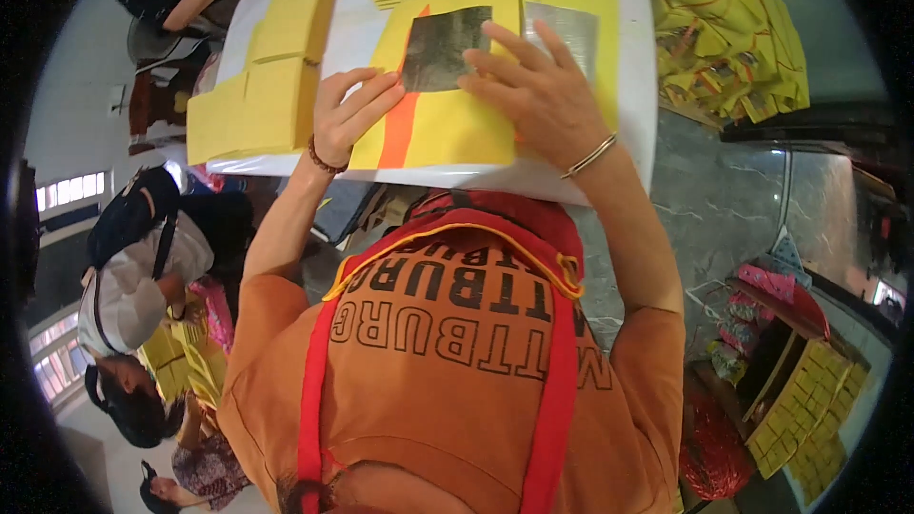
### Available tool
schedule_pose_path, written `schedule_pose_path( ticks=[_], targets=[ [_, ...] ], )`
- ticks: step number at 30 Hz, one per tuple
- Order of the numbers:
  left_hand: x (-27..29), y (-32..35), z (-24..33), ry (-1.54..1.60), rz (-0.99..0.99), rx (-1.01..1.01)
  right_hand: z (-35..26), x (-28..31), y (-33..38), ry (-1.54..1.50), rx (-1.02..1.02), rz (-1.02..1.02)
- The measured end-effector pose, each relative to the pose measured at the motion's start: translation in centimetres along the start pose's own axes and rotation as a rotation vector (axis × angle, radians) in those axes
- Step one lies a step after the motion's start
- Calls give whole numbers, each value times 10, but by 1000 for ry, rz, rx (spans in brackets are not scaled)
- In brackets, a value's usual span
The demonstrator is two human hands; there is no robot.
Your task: Fold and stack individual sheets of joss paper for packaging.
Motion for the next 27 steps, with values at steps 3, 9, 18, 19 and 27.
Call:
schedule_pose_path(
  ticks=[3, 9, 18, 19, 27],
  targets=[
    [27, 52, 0, -57, 37, 84, -47, -35, -15, -111, -34, 51],
    [35, 135, 7, 33, -132, 270, -88, -126, 38, -330, -119, 27],
    [18, 175, 4, 372, -254, 548, -99, -158, 73, -421, -322, -133],
    [15, 170, 0, 359, -244, 612, -97, -160, 73, -487, -472, -157],
    [-26, 167, -32, 325, -361, 1434, -81, -188, 51, -562, -1167, -194]
  ],
)
Point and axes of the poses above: each hand's wrist, its own y-axis away from the middle knuckle, its own x-axis out of the back of the hand, z = x × y, the point moved 1 cm from there along -y, towards the middle knuckle, and after that the axes turned 14 degrees about z, right-handed, at the moved point
